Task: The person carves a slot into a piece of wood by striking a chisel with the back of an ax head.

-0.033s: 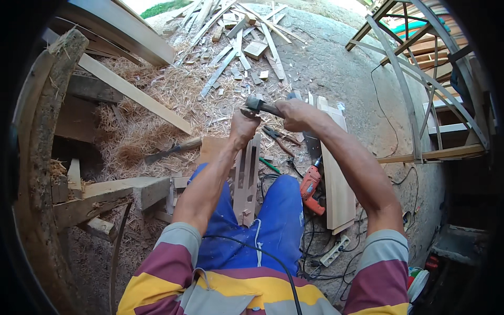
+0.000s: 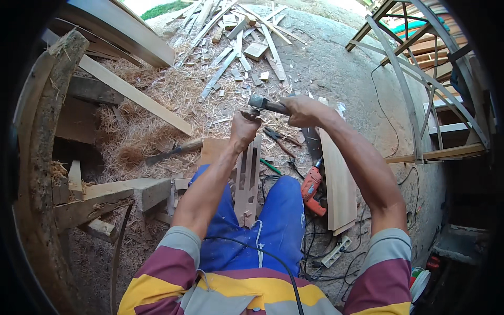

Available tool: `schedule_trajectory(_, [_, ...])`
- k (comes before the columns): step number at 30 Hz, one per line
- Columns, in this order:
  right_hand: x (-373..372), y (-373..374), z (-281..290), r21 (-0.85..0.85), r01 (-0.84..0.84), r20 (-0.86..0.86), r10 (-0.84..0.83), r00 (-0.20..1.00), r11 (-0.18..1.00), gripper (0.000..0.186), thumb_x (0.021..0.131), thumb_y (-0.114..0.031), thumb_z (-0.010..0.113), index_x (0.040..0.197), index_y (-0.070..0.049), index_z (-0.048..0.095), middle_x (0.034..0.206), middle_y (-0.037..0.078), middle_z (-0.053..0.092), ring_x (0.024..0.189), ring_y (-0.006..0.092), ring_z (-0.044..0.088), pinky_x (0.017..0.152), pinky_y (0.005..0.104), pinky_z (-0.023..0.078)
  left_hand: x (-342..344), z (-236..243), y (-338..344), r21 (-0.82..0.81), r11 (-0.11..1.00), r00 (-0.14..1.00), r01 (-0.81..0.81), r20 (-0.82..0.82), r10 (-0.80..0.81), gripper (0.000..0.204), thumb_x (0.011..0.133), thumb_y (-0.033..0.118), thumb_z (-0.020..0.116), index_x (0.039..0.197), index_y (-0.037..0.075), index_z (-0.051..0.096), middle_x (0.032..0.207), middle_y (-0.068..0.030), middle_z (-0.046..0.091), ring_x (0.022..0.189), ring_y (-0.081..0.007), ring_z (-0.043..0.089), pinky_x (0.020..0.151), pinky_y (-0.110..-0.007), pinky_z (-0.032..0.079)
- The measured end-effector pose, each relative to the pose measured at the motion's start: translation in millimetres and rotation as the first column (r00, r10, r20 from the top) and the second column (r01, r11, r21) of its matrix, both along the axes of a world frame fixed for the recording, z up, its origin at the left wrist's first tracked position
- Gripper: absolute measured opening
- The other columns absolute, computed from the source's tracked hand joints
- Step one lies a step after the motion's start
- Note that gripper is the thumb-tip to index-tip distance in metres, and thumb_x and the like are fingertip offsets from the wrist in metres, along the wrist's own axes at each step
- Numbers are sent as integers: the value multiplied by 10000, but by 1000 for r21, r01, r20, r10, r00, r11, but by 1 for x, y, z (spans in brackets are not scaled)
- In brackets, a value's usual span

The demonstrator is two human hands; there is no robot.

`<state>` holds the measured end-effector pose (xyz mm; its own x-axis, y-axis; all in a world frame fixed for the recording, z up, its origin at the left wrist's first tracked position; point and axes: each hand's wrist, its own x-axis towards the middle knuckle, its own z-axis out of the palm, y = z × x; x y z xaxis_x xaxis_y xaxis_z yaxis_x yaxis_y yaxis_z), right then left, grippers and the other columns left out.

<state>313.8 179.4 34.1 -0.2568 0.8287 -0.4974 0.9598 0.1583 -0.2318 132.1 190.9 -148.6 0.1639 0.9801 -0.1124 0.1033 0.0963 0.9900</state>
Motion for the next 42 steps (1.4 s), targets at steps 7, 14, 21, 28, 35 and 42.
schedule_trajectory(7, [25,42,48,400,766,-628,-458,629,504,353,863,-246,693,1108,-39,546,790,129,640,657,286,648,635,399,556,9,15,0,-242,949,949,200,290,-126,142,852,56,692,746,79,600,582,26,528,451,-76,466,397,-267,358])
schedule_trajectory(14, [-14,8,-4,-3,-76,-2,76,997,997,251,771,-75,591,1021,-75,563,900,177,651,879,360,647,771,482,496,2,-5,-15,-15,1000,985,4,174,-1,135,812,134,714,728,49,650,592,2,590,449,-91,507,408,-291,389])
schedule_trajectory(21, [23,59,94,401,714,-621,-403,672,574,483,897,-325,710,1190,9,521,652,42,575,476,108,535,453,285,475,1,-7,3,-294,949,987,118,139,-80,145,811,131,710,720,37,645,574,-13,570,445,-103,514,396,-294,381])
schedule_trajectory(28, [-31,-6,-9,81,100,-52,-96,994,992,196,831,-85,522,1010,-6,510,836,212,643,826,353,680,734,478,530,-12,-2,-5,-120,988,995,98,-14,-100,146,879,125,712,769,46,657,638,-6,605,462,-118,512,408,-292,405])
schedule_trajectory(35, [-19,-71,67,38,91,-129,-85,988,995,298,809,-180,666,1022,-45,508,860,212,639,881,408,646,773,523,467,-43,60,-126,604,778,942,176,-332,44,50,825,84,705,788,56,687,715,-124,685,685,-226,688,639,-355,521])
schedule_trajectory(42, [1,12,87,480,516,-428,-324,844,709,443,861,-244,705,1241,-77,550,817,127,620,694,229,623,671,391,531,-7,11,-22,-184,982,999,45,28,-40,160,820,145,698,737,10,683,638,-2,641,589,-100,571,553,-312,478])
